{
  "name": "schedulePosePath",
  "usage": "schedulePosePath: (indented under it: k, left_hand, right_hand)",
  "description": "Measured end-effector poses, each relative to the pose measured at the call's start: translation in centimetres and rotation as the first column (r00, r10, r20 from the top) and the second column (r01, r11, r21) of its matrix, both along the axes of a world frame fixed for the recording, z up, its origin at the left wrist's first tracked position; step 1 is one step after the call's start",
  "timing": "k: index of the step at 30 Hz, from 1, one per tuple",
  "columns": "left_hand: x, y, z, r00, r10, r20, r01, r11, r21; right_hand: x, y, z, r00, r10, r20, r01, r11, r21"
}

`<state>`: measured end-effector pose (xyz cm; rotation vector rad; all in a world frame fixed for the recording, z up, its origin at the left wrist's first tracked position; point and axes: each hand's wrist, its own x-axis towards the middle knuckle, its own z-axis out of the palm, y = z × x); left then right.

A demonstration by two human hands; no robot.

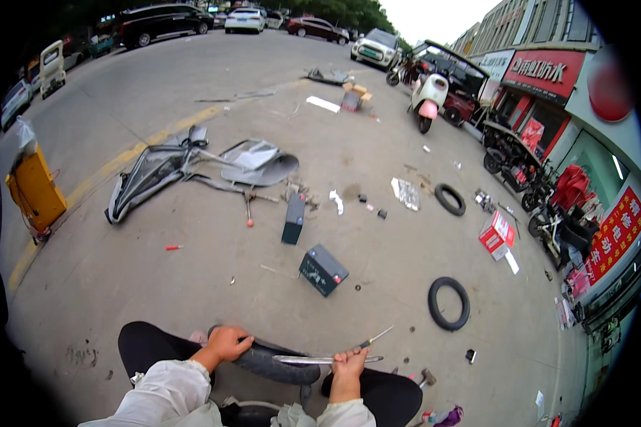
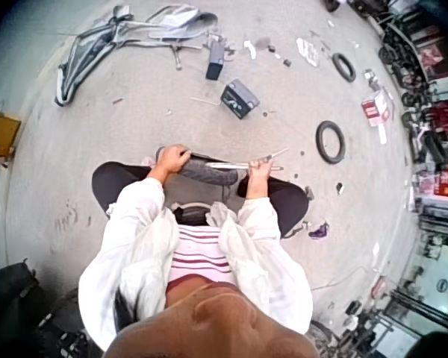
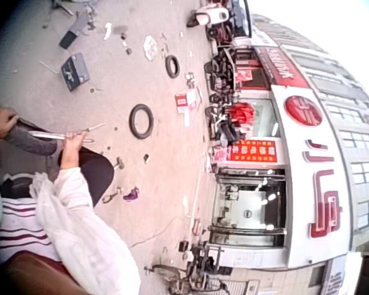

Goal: The person sits on the ground and uses a tire lever to pry a tire off a wheel rim. They repeatedly insert the lever between the tire bead and rim, rotating the tire to work around the circumference until the tire is removed.

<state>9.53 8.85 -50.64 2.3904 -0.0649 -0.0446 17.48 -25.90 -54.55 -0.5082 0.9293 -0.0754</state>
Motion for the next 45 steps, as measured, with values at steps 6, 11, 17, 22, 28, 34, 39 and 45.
schedulePosePath:
  k: [6,11,17,22,28,34,39,45]
  left_hand:
    - [0.6,-0.5,0.9,0.984,0.156,-0.092,-0.162,0.985,-0.061]
    - [1.5,-0.2,-1.1,0.958,0.245,-0.151,-0.258,0.963,-0.076]
    - [1.4,-0.5,-0.4,0.964,0.248,-0.100,-0.255,0.965,-0.067]
    - [-0.6,-5.5,3.1,0.909,0.038,0.415,-0.011,0.998,-0.065]
    - [-1.0,-6.9,4.5,0.916,-0.122,0.383,0.038,0.975,0.218]
    - [-0.9,-3.5,2.7,0.964,-0.021,0.266,-0.029,0.983,0.182]
    - [-1.1,-4.2,3.6,0.941,-0.031,0.338,-0.018,0.990,0.140]
    - [-1.7,-4.3,2.8,0.937,-0.002,0.350,-0.043,0.992,0.119]
  right_hand:
    - [-3.0,2.2,14.8,0.917,0.151,0.368,-0.107,0.985,-0.138]
    - [-7.9,5.6,21.7,0.624,0.436,0.649,-0.070,0.858,-0.509]
    - [-7.5,7.9,18.0,0.620,0.451,0.642,-0.076,0.849,-0.523]
    - [-8.0,8.3,17.2,0.534,0.501,0.681,-0.087,0.834,-0.545]
    - [-7.4,7.9,17.1,0.508,0.470,0.721,-0.142,0.872,-0.469]
    - [-6.0,6.4,16.6,0.640,0.333,0.692,0.010,0.897,-0.442]
    - [-6.1,7.8,15.6,0.599,0.407,0.689,-0.101,0.893,-0.440]
    - [-6.1,9.6,14.0,0.517,0.504,0.692,-0.217,0.859,-0.463]
